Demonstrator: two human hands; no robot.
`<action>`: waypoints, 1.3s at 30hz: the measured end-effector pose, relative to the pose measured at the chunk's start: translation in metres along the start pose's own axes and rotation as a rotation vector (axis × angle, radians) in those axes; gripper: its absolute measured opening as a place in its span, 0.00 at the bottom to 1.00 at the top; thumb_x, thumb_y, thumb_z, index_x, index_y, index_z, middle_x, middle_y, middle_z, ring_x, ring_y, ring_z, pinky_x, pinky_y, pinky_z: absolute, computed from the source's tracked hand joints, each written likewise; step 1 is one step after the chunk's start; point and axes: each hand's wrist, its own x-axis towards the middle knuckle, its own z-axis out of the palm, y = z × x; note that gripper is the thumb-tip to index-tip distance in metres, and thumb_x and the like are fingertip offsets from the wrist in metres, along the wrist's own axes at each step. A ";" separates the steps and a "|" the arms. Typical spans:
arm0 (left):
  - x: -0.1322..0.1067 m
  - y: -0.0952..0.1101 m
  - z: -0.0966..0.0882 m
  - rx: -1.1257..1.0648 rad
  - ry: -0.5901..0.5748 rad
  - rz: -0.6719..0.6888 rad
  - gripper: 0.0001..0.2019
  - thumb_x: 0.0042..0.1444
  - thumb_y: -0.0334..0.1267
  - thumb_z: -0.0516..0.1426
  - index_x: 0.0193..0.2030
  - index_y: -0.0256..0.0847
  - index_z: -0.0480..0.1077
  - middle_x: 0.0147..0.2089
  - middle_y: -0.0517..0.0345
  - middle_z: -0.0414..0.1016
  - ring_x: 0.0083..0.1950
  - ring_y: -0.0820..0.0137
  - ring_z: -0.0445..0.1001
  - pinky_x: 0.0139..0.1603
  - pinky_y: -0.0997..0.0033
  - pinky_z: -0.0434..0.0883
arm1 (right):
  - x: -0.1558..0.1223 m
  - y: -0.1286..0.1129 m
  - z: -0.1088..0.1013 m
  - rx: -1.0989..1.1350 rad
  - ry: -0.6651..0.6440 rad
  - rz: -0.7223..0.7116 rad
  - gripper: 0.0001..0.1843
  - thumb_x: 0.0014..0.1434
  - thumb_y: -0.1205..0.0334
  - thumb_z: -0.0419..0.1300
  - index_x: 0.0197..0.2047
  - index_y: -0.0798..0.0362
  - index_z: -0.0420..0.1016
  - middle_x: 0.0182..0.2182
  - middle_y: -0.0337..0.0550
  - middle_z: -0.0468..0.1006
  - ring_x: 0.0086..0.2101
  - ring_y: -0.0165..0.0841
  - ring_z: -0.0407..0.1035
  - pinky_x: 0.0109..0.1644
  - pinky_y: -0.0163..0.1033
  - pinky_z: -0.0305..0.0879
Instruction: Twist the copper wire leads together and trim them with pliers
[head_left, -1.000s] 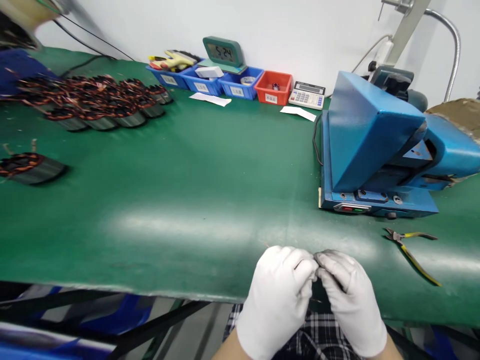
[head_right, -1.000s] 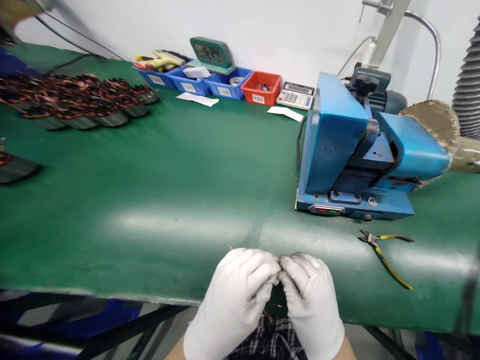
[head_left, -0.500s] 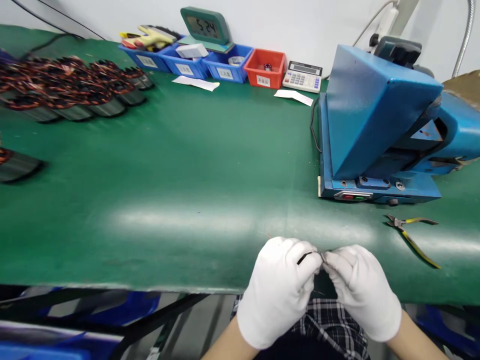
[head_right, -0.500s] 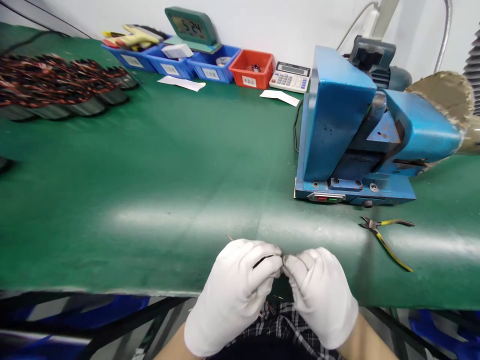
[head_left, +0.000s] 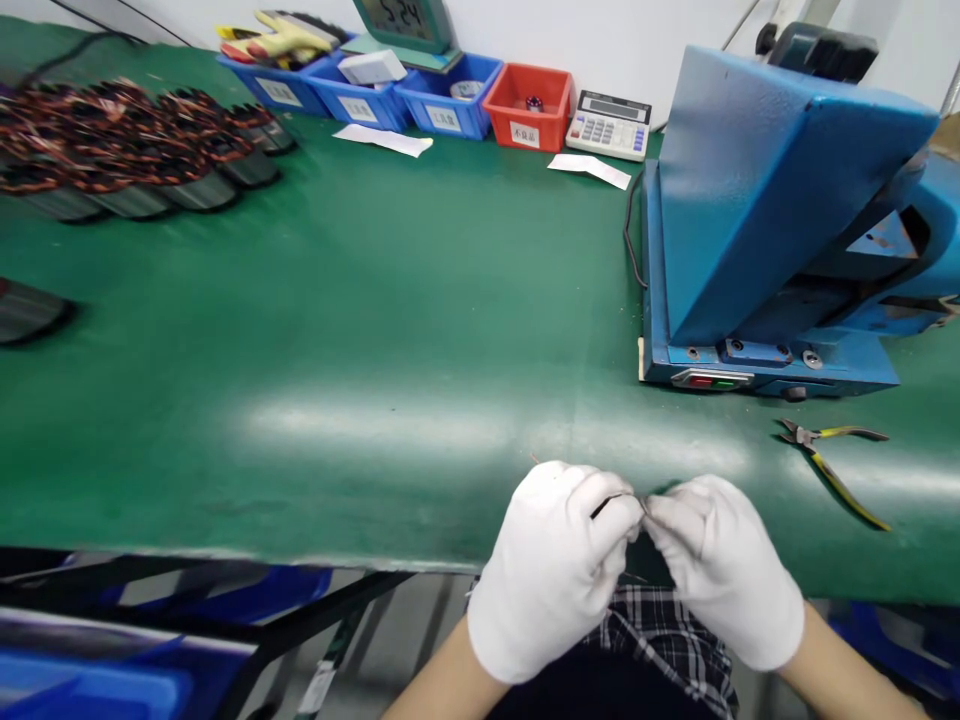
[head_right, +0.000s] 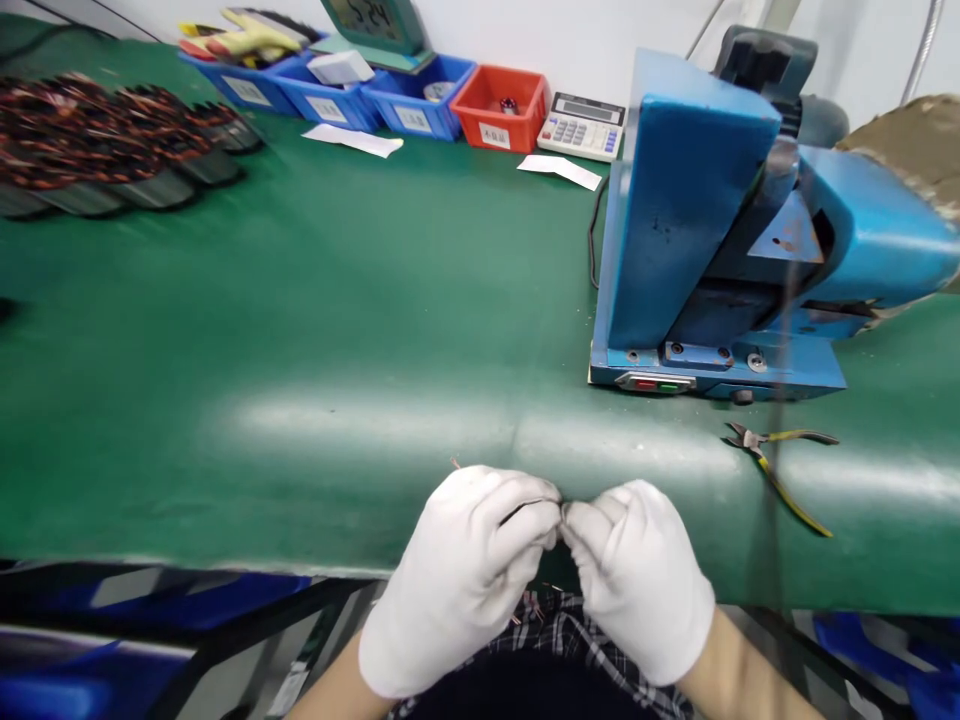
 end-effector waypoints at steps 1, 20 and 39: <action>0.000 0.000 0.000 0.014 -0.007 0.008 0.09 0.51 0.27 0.49 0.34 0.40 0.68 0.38 0.60 0.72 0.37 0.70 0.66 0.38 0.65 0.59 | 0.002 -0.003 0.002 0.244 -0.073 0.207 0.14 0.58 0.62 0.53 0.22 0.54 0.68 0.17 0.40 0.68 0.21 0.30 0.61 0.27 0.36 0.59; 0.002 0.000 -0.001 -0.001 0.007 0.030 0.09 0.54 0.29 0.48 0.36 0.40 0.68 0.39 0.58 0.74 0.39 0.69 0.68 0.39 0.65 0.60 | -0.001 -0.006 0.002 0.899 -0.349 0.688 0.17 0.55 0.50 0.54 0.22 0.52 0.63 0.11 0.31 0.55 0.12 0.26 0.51 0.18 0.34 0.53; 0.005 0.001 0.001 -0.013 0.014 0.024 0.10 0.54 0.28 0.47 0.33 0.39 0.69 0.37 0.58 0.74 0.38 0.71 0.69 0.38 0.66 0.62 | -0.029 0.008 0.010 0.677 0.309 0.314 0.13 0.41 0.65 0.69 0.31 0.52 0.72 0.29 0.43 0.75 0.27 0.34 0.70 0.30 0.37 0.70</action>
